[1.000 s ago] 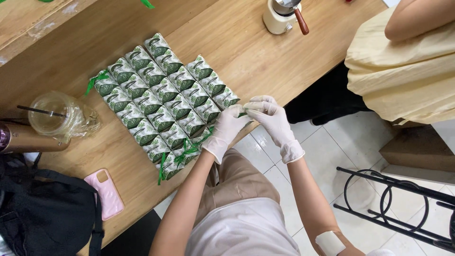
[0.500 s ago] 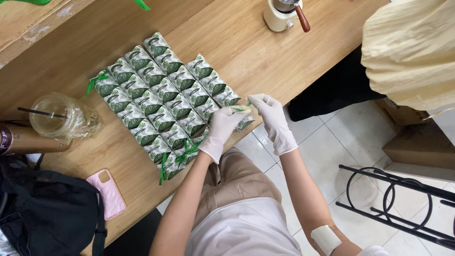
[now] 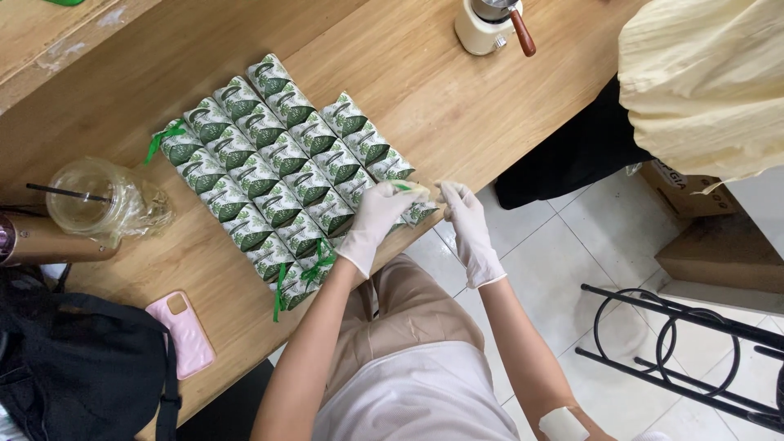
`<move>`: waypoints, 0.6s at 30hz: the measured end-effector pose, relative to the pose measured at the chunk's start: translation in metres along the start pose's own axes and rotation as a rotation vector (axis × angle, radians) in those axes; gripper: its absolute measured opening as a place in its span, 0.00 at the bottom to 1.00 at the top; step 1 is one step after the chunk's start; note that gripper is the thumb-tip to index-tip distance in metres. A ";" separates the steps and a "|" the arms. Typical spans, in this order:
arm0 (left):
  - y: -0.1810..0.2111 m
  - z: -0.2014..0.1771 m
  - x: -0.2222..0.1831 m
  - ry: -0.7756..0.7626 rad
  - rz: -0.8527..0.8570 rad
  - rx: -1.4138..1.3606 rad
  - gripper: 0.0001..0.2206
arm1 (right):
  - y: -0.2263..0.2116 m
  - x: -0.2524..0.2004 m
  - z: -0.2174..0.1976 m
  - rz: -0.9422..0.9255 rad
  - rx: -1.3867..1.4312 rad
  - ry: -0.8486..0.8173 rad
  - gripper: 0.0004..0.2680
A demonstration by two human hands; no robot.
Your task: The person ties green ribbons onto small square wrapped packages arranged on a wooden surface, working through the items one by one.
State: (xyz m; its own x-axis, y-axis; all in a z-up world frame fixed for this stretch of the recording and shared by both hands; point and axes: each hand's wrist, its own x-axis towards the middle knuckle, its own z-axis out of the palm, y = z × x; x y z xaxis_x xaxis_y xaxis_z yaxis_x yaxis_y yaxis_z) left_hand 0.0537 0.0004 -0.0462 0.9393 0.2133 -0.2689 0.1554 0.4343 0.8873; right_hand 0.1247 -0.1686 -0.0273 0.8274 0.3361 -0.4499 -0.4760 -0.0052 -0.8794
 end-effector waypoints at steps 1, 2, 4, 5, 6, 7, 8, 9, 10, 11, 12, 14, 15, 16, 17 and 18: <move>0.009 0.003 -0.008 0.001 0.000 0.001 0.08 | -0.007 0.000 0.000 0.000 0.001 -0.001 0.08; 0.018 0.006 -0.018 0.002 0.284 0.436 0.07 | -0.014 -0.001 0.000 -0.023 -0.047 0.007 0.09; 0.040 0.013 -0.032 0.003 0.565 0.875 0.06 | -0.021 -0.001 0.002 -0.046 -0.092 0.011 0.11; 0.052 0.019 -0.037 -0.037 0.584 1.103 0.05 | -0.023 0.000 0.003 -0.055 -0.156 -0.010 0.12; 0.065 0.025 -0.041 -0.081 0.600 1.331 0.05 | -0.025 0.001 0.004 -0.067 -0.220 -0.029 0.13; 0.063 0.025 -0.040 -0.081 0.602 1.333 0.05 | -0.028 0.002 0.008 -0.069 -0.217 -0.029 0.13; 0.059 0.026 -0.040 -0.075 0.682 1.291 0.05 | -0.031 0.001 0.010 -0.062 -0.242 -0.066 0.13; 0.055 0.027 -0.040 -0.069 0.760 1.247 0.05 | -0.034 0.001 0.013 -0.054 -0.267 -0.102 0.13; 0.050 0.026 -0.039 -0.072 0.762 1.247 0.05 | -0.033 0.002 0.014 -0.055 -0.266 -0.099 0.13; 0.045 0.025 -0.038 -0.086 0.772 1.303 0.04 | -0.032 0.003 0.015 -0.058 -0.253 -0.132 0.11; 0.040 0.024 -0.038 -0.098 0.780 1.360 0.03 | -0.030 0.004 0.017 -0.060 -0.239 -0.167 0.10; 0.042 0.027 -0.039 -0.124 0.743 1.351 0.02 | -0.024 0.010 0.016 -0.056 -0.183 -0.167 0.09; 0.043 0.027 -0.040 -0.148 0.705 1.340 0.02 | -0.020 0.013 0.016 -0.052 -0.128 -0.167 0.08; 0.044 0.029 -0.043 -0.147 0.704 1.342 0.02 | -0.011 0.022 0.010 -0.052 -0.127 -0.169 0.08; 0.044 0.030 -0.045 -0.054 0.692 1.175 0.04 | -0.002 0.030 0.005 -0.018 -0.039 -0.140 0.06; 0.045 0.032 -0.047 0.034 0.677 1.007 0.07 | 0.006 0.039 -0.001 0.014 0.050 -0.109 0.05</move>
State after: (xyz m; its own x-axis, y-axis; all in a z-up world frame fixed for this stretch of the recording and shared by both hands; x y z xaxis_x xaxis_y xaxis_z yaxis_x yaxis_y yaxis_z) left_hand 0.0263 -0.0181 0.0184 0.9164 0.1636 0.3654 -0.1807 -0.6454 0.7422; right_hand 0.1541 -0.1560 -0.0505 0.7843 0.4371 -0.4402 -0.5041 0.0354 -0.8629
